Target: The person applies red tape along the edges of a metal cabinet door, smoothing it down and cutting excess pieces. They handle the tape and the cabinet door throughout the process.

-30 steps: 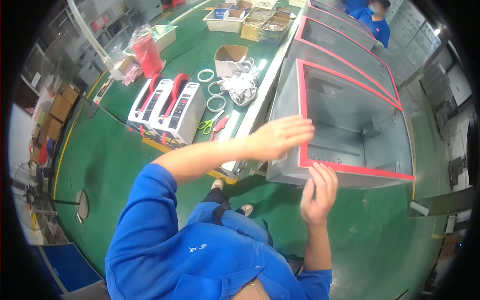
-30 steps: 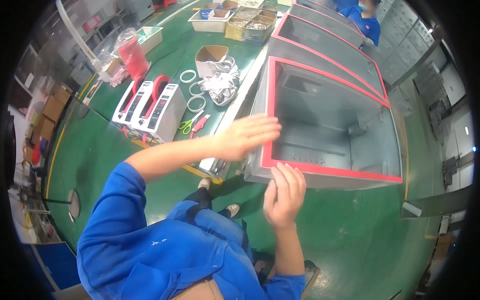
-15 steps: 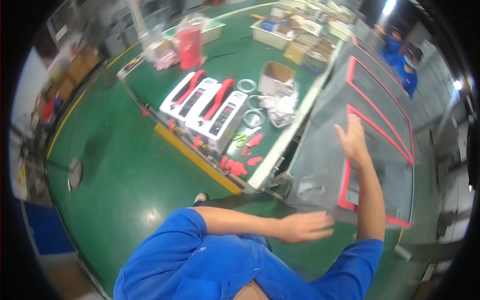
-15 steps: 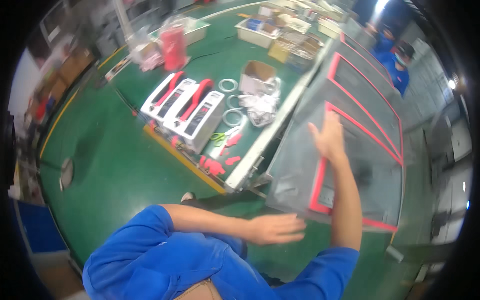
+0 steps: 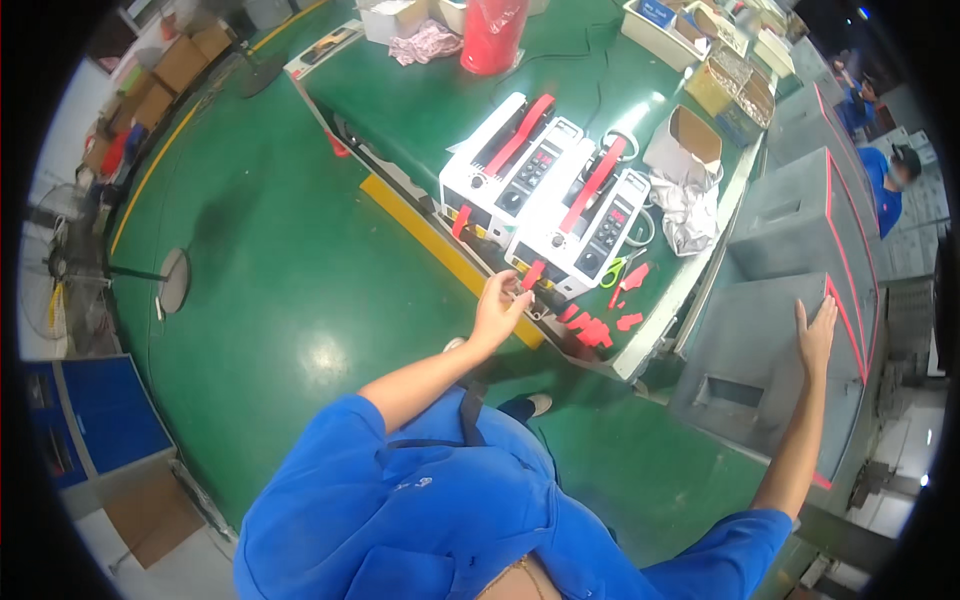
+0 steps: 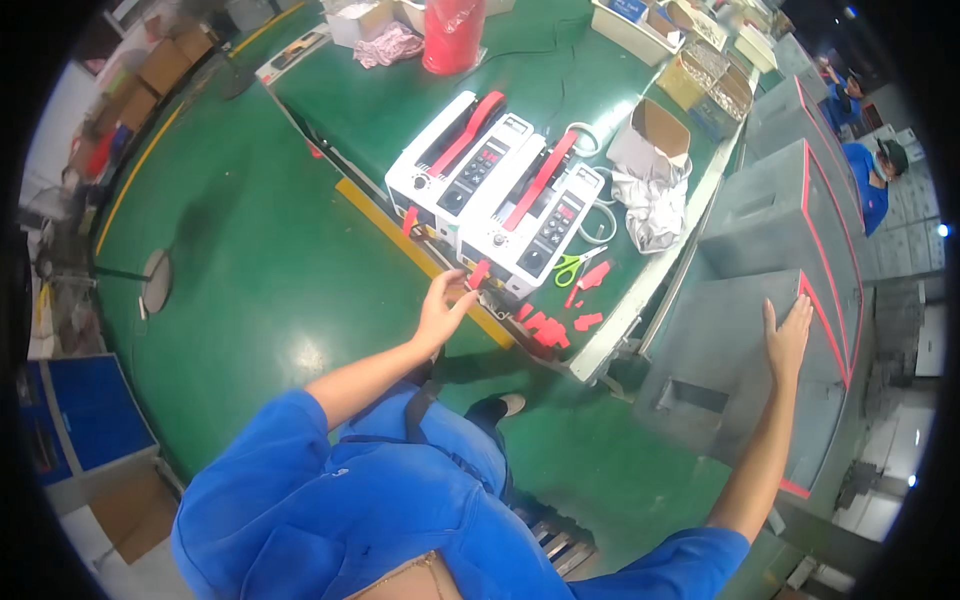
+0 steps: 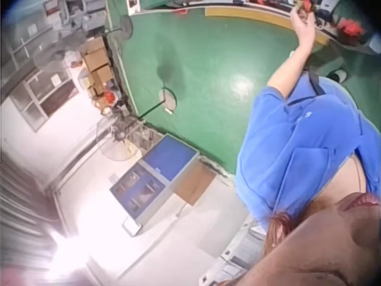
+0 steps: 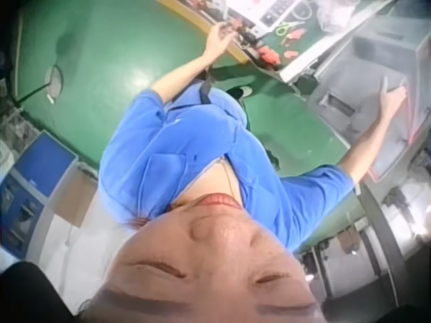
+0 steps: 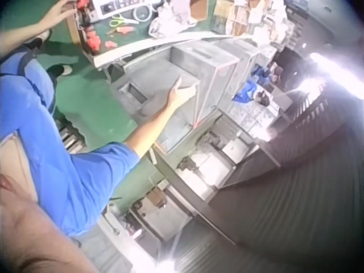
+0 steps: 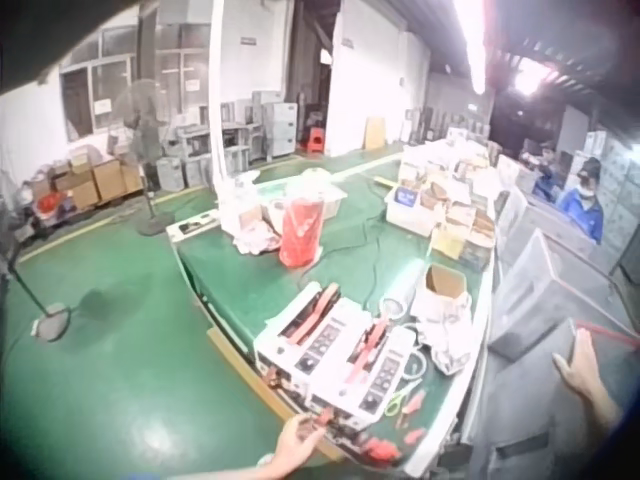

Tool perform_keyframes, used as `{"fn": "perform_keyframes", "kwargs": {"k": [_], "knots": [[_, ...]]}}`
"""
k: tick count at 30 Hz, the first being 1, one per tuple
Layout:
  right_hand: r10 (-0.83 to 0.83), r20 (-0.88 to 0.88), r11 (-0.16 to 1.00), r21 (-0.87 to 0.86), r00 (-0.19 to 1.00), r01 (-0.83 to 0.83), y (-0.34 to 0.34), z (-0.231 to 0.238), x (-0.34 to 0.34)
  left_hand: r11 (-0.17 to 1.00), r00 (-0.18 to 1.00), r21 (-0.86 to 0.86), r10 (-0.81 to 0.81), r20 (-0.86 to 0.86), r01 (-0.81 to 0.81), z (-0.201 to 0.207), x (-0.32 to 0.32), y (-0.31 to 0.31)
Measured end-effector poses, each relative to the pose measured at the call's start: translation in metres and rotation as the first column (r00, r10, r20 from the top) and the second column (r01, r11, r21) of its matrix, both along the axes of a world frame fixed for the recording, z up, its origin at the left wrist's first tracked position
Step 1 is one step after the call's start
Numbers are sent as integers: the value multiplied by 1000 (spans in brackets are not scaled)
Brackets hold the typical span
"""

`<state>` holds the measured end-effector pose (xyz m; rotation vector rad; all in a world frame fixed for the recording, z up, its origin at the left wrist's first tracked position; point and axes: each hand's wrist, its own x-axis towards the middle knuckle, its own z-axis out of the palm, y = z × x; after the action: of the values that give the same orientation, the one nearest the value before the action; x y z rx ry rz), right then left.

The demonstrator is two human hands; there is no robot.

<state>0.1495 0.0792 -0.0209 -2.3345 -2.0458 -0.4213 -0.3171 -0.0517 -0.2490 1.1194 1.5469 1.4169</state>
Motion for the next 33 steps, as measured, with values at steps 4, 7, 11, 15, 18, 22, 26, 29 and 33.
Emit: {"fn": "perform_keyframes", "kwargs": {"k": [4,7,11,15,18,22,26,29,33], "knots": [[-7,190,999,45,982,-1,-58,-10,-61,989,989,-65,-138,-51,134,-3,-19,23],[294,58,940,161,954,-300,-122,-56,-130,929,923,110,-327,-203,354,-16,-32,11],[241,-508,958,-10,827,-286,-190,-131,-225,731,730,51,-668,-145,680,-9,-46,-45],[74,-822,964,-86,564,-252,-207,-182,-293,599,601,54,-799,-25,799,0,-54,-65],[8,-942,975,-67,334,-213,-193,-199,-326,600,603,63,-797,-26,797,21,-66,-62],[-34,-999,991,-36,13,-126,-162,-202,-355,707,707,69,-706,22,704,34,-77,-69],[-174,-979,984,-170,-105,-45,-134,-203,-369,841,804,-96,-467,369,532,40,-90,-79],[-182,-970,983,-174,-163,-66,-129,-203,-380,903,852,-142,-316,417,404,38,-108,-80],[-173,-966,984,-161,-192,-75,-124,-204,-392,956,834,-97,-190,519,278,35,-128,-75]]}}
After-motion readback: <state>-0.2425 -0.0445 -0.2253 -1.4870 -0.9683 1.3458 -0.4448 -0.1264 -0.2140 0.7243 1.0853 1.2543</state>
